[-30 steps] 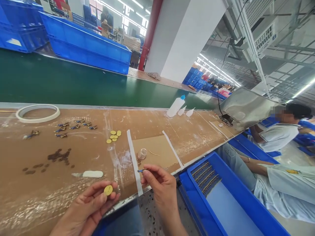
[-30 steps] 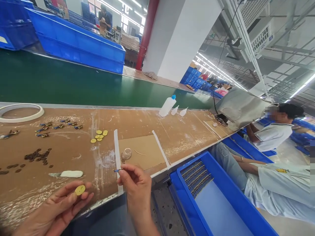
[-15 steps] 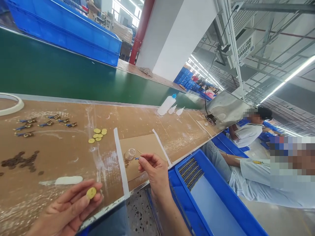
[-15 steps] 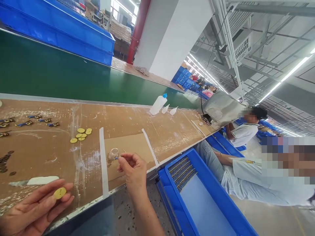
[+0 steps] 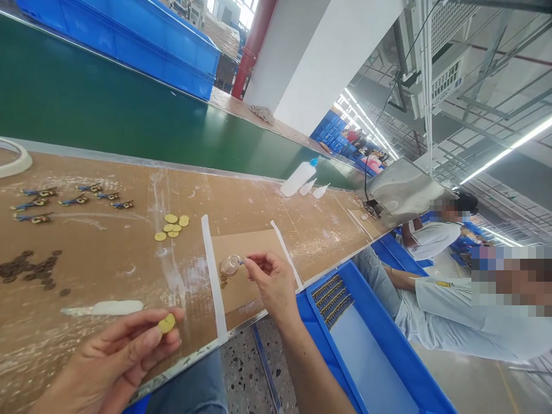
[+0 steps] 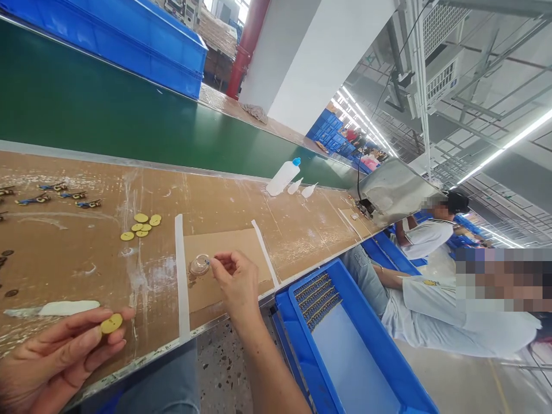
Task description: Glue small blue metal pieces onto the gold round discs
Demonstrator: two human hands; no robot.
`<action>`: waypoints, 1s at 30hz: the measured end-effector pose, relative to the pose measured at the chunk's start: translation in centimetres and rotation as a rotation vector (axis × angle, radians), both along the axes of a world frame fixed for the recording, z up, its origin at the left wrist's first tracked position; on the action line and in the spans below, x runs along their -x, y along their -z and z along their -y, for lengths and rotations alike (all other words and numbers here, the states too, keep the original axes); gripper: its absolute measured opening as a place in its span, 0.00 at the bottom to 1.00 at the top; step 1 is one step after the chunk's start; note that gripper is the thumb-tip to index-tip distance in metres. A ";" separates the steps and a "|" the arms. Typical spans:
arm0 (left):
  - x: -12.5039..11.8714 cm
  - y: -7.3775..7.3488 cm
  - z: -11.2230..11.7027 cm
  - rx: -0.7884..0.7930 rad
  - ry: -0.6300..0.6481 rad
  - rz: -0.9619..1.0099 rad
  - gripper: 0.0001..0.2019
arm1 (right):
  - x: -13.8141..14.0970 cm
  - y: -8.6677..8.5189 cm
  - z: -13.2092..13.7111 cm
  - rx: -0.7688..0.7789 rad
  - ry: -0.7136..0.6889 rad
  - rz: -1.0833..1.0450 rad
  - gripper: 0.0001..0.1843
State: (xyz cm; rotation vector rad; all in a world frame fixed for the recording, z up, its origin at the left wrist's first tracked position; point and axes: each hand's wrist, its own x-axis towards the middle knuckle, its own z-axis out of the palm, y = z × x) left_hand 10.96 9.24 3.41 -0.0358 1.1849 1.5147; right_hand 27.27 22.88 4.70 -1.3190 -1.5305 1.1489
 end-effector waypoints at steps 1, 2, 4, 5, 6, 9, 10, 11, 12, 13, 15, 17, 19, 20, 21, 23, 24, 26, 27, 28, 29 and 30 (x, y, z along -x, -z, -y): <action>0.0 0.0 0.0 -0.005 0.013 -0.026 0.25 | 0.0 -0.1 0.0 -0.007 -0.007 0.020 0.10; 0.1 0.1 0.1 -0.011 0.021 -0.044 0.25 | 0.0 -0.1 0.0 -0.019 -0.014 0.046 0.10; 0.5 0.8 0.1 -0.018 0.036 -0.045 0.25 | 0.0 -0.2 -0.1 -0.056 -0.025 0.110 0.09; 0.7 1.3 0.1 -0.022 0.049 -0.039 0.25 | 0.1 -0.3 -0.1 -0.076 -0.029 0.139 0.09; 0.9 1.8 0.1 -0.023 0.062 -0.032 0.25 | 0.1 -0.3 -0.1 -0.093 -0.033 0.160 0.09; 1.4 3.3 0.1 -0.056 0.111 -0.015 0.22 | 0.0 -0.3 -0.2 -0.119 -0.040 0.176 0.09; 1.5 3.5 0.2 -0.064 0.118 -0.017 0.22 | 0.0 -0.3 -0.2 -0.127 -0.043 0.181 0.09; 1.6 3.7 0.2 -0.070 0.129 -0.020 0.21 | 0.0 -0.3 -0.2 -0.137 -0.045 0.189 0.08; 1.6 3.7 0.3 -0.070 0.135 -0.026 0.21 | -0.1 -0.3 -0.2 -0.146 -0.047 0.198 0.08; 1.6 3.7 0.3 -0.070 0.145 -0.034 0.20 | -0.1 -0.4 -0.2 -0.154 -0.049 0.205 0.07; 1.6 3.6 0.4 -0.085 0.154 -0.056 0.19 | -0.1 -0.5 -0.2 -0.162 -0.053 0.214 0.07; 1.6 3.5 0.5 -0.097 0.155 -0.071 0.20 | 0.0 -0.6 -0.1 -0.162 -0.058 0.220 0.07; 1.6 3.6 0.4 -0.096 0.173 -0.068 0.20 | 0.1 -0.7 -0.1 -0.166 -0.061 0.228 0.08; 1.6 3.6 0.4 -0.089 0.184 -0.066 0.20 | 0.1 -0.8 -0.1 -0.169 -0.062 0.232 0.08; 1.6 3.7 0.4 -0.090 0.195 -0.064 0.19 | 0.2 -0.8 -0.1 -0.175 -0.064 0.236 0.08; 1.6 3.8 0.4 -0.110 0.209 -0.062 0.17 | 0.2 -0.7 -0.1 -0.188 -0.068 0.245 0.07; 1.6 3.8 0.5 -0.120 0.206 -0.063 0.17 | 0.2 -0.7 -0.2 -0.194 -0.070 0.249 0.06; 1.6 4.0 0.7 -0.126 0.187 -0.064 0.17 | 0.2 -0.6 -0.2 -0.203 -0.073 0.258 0.06; 1.7 4.1 0.8 -0.124 0.188 -0.063 0.18 | 0.1 -0.6 -0.3 -0.205 -0.075 0.262 0.06; 1.8 4.2 0.9 -0.121 0.185 -0.068 0.17 | 0.1 -0.6 -0.3 -0.204 -0.077 0.265 0.06; 1.8 4.3 1.0 -0.122 0.188 -0.072 0.17 | 0.2 -0.5 -0.3 -0.203 -0.079 0.268 0.06; 1.9 4.4 1.1 -0.125 0.196 -0.075 0.16 | 0.2 -0.5 -0.3 -0.203 -0.080 0.272 0.06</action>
